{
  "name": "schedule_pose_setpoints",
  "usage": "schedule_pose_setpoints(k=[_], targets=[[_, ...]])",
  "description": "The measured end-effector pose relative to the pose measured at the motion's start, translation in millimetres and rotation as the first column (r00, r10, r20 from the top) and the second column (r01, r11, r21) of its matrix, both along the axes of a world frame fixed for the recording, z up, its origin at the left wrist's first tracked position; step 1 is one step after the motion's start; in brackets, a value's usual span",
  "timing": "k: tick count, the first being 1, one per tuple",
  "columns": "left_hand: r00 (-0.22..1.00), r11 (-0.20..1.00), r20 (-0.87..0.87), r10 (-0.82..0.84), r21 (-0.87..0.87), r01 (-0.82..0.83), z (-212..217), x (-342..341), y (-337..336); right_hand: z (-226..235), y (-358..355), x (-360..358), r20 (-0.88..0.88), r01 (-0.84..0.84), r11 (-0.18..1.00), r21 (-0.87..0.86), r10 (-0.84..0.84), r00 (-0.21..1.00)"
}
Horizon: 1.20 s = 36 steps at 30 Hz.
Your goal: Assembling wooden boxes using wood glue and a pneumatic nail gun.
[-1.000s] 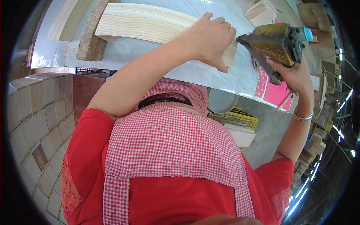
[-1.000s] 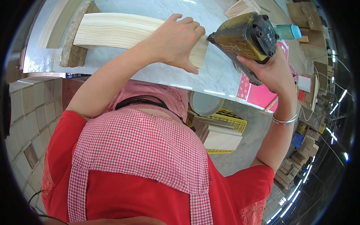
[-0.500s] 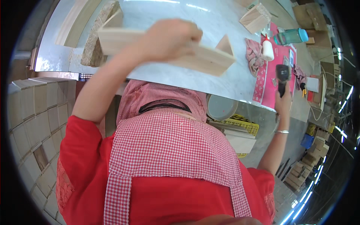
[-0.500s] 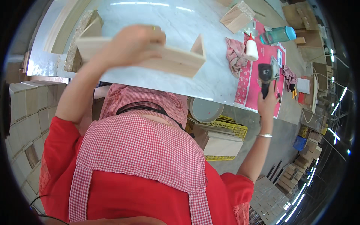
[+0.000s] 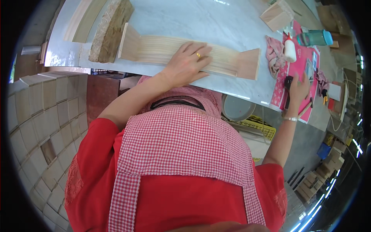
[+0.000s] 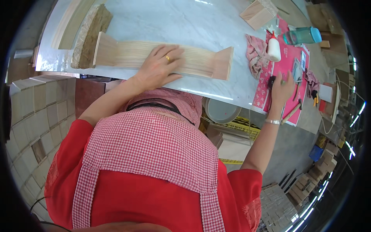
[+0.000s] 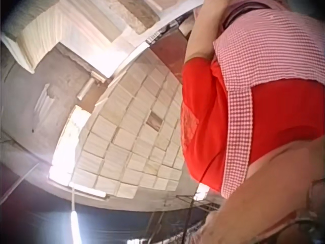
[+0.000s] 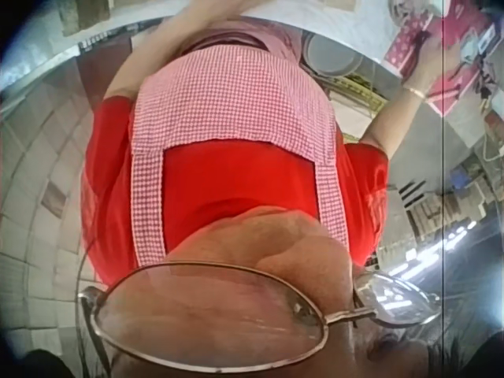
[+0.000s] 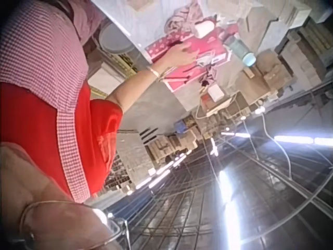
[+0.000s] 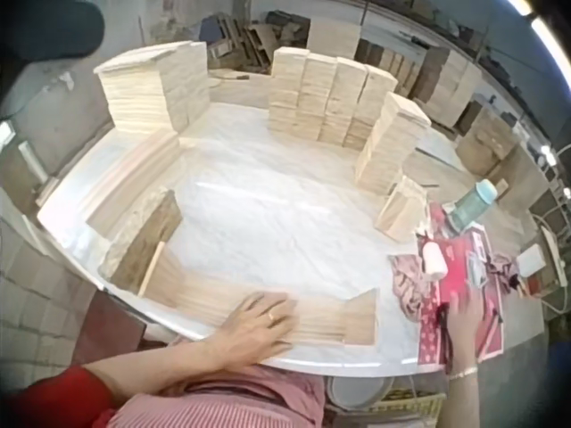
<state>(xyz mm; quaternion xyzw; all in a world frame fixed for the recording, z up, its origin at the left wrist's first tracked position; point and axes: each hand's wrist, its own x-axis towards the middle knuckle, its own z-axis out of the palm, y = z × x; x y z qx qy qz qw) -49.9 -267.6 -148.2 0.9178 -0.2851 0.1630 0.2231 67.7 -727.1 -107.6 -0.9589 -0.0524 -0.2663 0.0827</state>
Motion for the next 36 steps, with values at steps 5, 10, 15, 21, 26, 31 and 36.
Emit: schedule_pose_setpoints(k=[5, 10, 15, 21, 26, 31, 36], targets=[[0.968, 0.972, -0.144, 0.203, 0.146, -0.182, -4.8, 2.7, -3.5, -44.3, 24.1, 81.5, -0.063, 0.123, 0.99, 0.064, -0.119, 0.991], [0.972, 0.986, -0.206, 0.115, 0.142, -0.086, -7.2, -1.9, 2.8, -66.6, 15.0, 123.3, -0.041, 0.087, 0.98, 0.176, -0.081, 0.996], [0.969, 0.984, -0.216, 0.122, 0.152, -0.09, -10.5, -2.5, 3.0, -19.5, 32.7, 82.4, 0.046, 0.16, 0.769, 0.619, -0.238, 0.97], [0.984, 0.991, -0.158, 0.077, 0.125, -0.057, -12.8, 14.0, -13.7, 62.2, 147.7, -33.1, 0.145, -0.178, 0.37, 0.912, 0.115, 0.983], [0.988, 0.986, -0.101, 0.115, 0.135, -0.101, -13.8, 11.3, -14.2, 57.7, 268.0, -92.3, 0.05, -0.228, 0.356, 0.906, 0.445, 0.894], [0.952, 0.953, -0.116, 0.282, 0.151, -0.263, -17.2, -3.9, 2.9, 55.1, 326.0, -109.9, 0.01, -0.279, 0.333, 0.901, 0.626, 0.779], [0.948, 0.962, -0.167, 0.272, 0.041, -0.269, -20.0, -3.9, 9.4, 52.0, 347.7, -107.0, 0.015, -0.311, 0.274, 0.91, 0.728, 0.686]])
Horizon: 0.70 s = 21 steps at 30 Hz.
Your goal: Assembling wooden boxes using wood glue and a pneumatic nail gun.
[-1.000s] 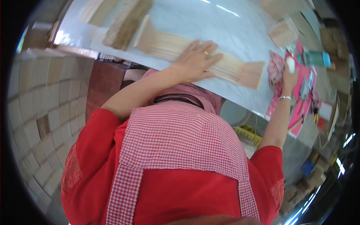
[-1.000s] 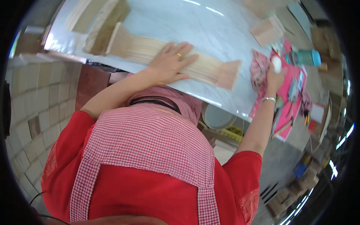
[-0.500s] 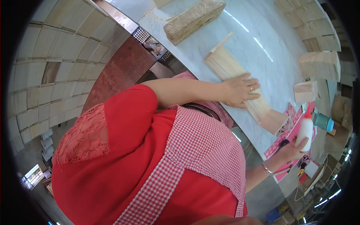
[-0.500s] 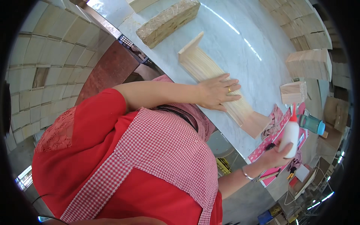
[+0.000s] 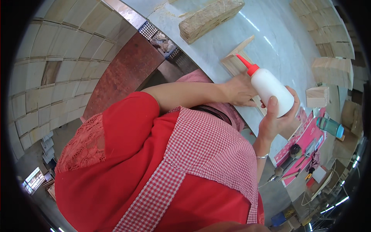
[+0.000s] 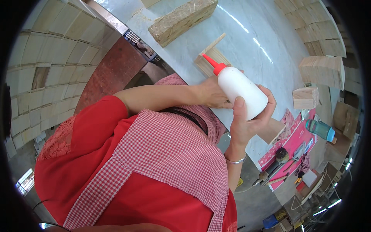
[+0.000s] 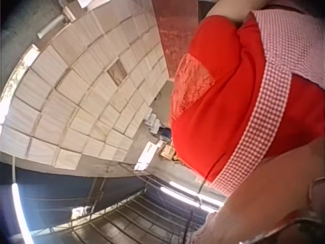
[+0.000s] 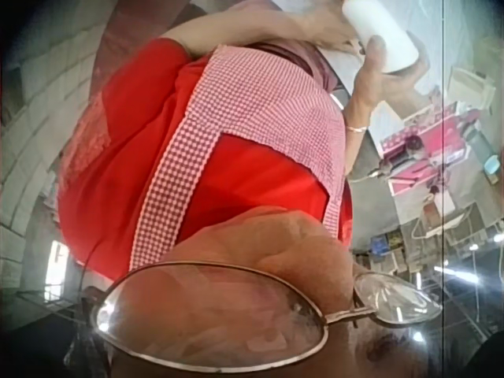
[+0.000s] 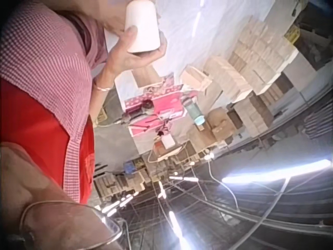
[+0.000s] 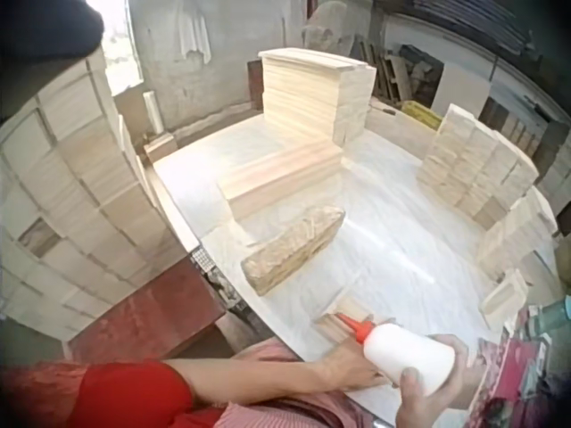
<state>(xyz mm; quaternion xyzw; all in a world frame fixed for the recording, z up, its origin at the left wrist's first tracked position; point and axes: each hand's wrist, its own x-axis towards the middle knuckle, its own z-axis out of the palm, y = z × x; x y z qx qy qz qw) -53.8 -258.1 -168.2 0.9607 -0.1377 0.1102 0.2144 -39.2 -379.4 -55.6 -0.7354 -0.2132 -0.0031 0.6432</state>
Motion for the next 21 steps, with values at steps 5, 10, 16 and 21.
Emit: schedule_pose_setpoints(k=[5, 10, 16, 21], targets=[[0.999, 0.992, 0.042, -0.012, -0.127, 0.018, -1.4, 1.3, 0.4, 3.9, 1.9, 0.0, -0.072, -0.022, 1.0, -0.005, 0.022, 0.997], [0.997, 0.992, 0.076, 0.002, -0.129, 0.008, -5.0, 2.3, -1.6, 9.7, 6.8, 2.9, -0.033, -0.009, 0.997, -0.075, 0.006, 0.999], [0.997, 0.998, 0.082, -0.002, -0.058, 0.007, -3.5, 0.0, -0.3, 9.2, 15.1, 18.6, 0.023, 0.077, 0.993, -0.089, -0.076, 0.997], [0.997, 1.0, 0.076, -0.009, 0.016, 0.008, 1.1, -2.0, 1.0, 3.9, 27.9, 40.8, 0.206, 0.133, 0.989, -0.057, -0.119, 0.971]])
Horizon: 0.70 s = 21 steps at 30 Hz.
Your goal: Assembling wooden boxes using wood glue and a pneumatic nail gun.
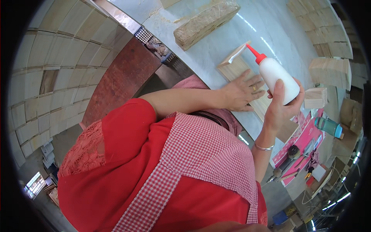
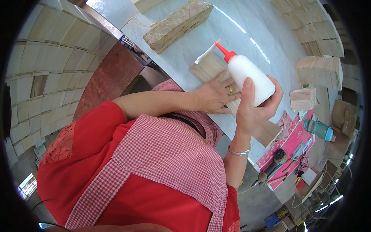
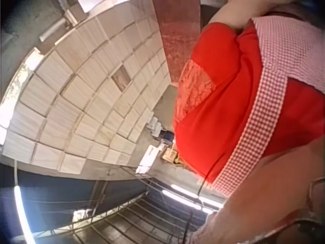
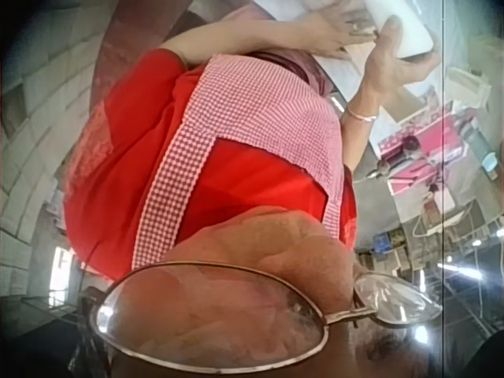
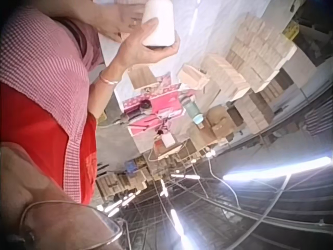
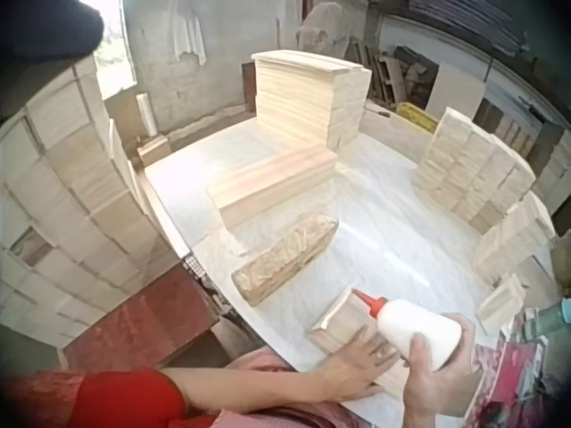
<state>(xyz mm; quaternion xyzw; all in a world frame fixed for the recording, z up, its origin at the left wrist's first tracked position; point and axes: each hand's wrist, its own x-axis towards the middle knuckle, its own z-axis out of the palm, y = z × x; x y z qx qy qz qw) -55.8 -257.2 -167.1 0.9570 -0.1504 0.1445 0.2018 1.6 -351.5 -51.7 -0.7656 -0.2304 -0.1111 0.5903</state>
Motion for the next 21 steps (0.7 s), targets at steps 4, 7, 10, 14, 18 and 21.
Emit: schedule_pose_setpoints(k=[4, 7, 10, 14, 18, 21], targets=[[0.999, 0.999, -0.044, -0.002, 0.043, 0.004, 1.2, 0.3, -0.3, 4.3, 7.2, 5.9, -0.223, 0.054, 0.994, 0.1, -0.03, 0.974], [0.996, 0.997, -0.09, -0.001, 0.074, 0.008, 1.9, 1.0, 0.2, 14.1, -0.3, 7.5, -0.276, 0.119, 0.975, 0.186, -0.064, 0.959], [0.994, 0.995, -0.103, -0.023, 0.099, 0.033, 3.1, 4.1, 6.8, 28.3, -31.4, 10.8, -0.253, 0.195, 0.937, 0.29, -0.122, 0.96], [0.997, 0.993, -0.067, -0.027, 0.112, 0.034, 2.8, 11.2, 31.6, 47.3, -109.9, 4.4, -0.113, 0.308, 0.869, 0.387, -0.286, 0.951], [0.997, 0.989, -0.053, -0.048, 0.138, 0.055, 4.7, 15.9, 45.0, 49.2, -182.4, -24.8, -0.067, 0.434, 0.839, 0.327, -0.437, 0.897], [0.994, 0.979, -0.099, -0.044, 0.196, 0.062, 9.2, 16.2, 43.5, 39.1, -214.2, -46.9, -0.107, 0.435, 0.874, 0.216, -0.422, 0.9]])
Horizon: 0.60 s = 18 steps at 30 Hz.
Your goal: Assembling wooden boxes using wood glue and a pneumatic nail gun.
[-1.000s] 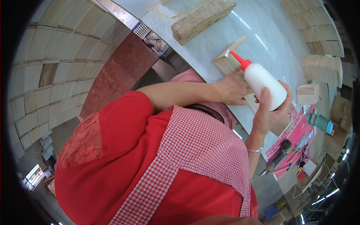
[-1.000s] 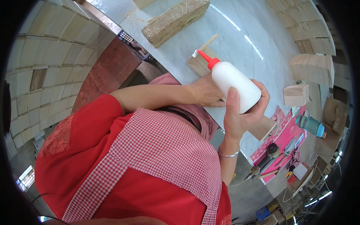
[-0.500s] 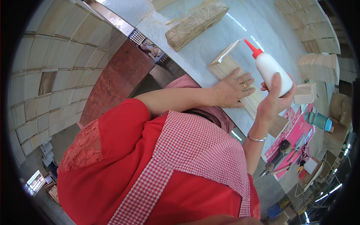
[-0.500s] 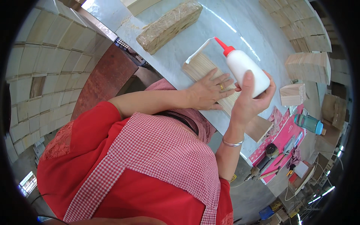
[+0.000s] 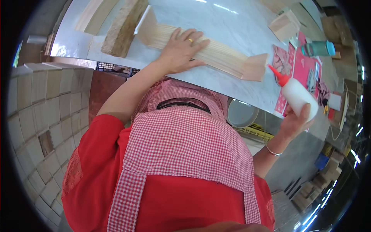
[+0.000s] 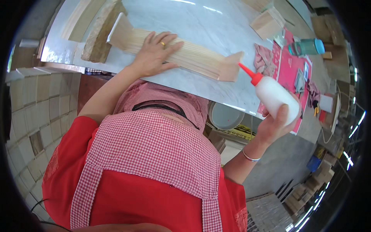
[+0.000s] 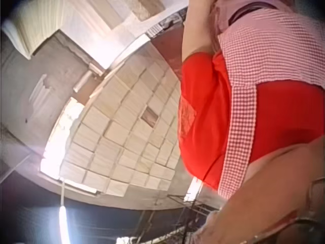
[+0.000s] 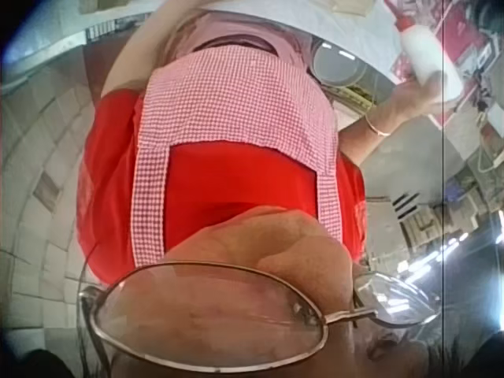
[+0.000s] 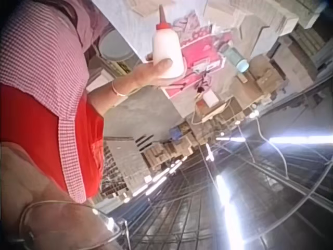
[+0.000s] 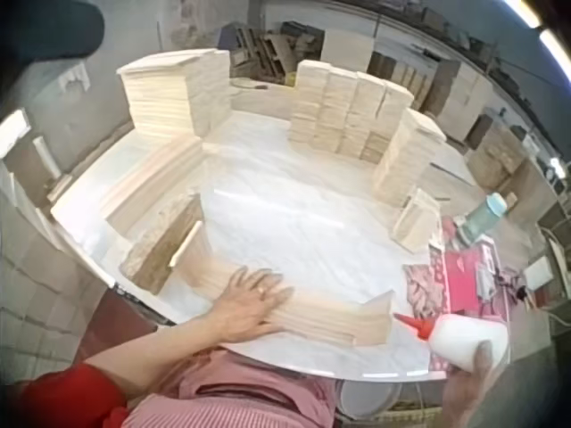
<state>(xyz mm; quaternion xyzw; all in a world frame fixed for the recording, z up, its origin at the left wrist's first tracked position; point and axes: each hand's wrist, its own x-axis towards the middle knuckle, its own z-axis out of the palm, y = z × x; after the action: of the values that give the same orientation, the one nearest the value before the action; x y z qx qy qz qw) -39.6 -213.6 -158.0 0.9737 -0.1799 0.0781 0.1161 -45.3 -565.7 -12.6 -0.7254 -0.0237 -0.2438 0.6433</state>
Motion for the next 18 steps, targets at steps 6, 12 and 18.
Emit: schedule_pose_setpoints(k=[6, 12, 18], targets=[[1.0, 0.999, 0.011, -0.002, 0.045, 0.001, 5.6, -0.3, -3.1, -13.3, -23.8, -21.2, -0.135, 0.05, 0.993, -0.104, -0.064, 0.989], [1.0, 0.998, 0.0, 0.008, 0.07, -0.008, 4.8, -0.3, -3.3, -12.9, -23.0, -19.0, -0.184, 0.028, 0.995, -0.099, -0.046, 0.982], [1.0, 0.997, -0.013, 0.005, 0.075, -0.004, 7.2, 0.9, -4.1, -16.6, -19.5, 4.1, -0.077, 0.046, 0.985, -0.164, -0.059, 0.995]])
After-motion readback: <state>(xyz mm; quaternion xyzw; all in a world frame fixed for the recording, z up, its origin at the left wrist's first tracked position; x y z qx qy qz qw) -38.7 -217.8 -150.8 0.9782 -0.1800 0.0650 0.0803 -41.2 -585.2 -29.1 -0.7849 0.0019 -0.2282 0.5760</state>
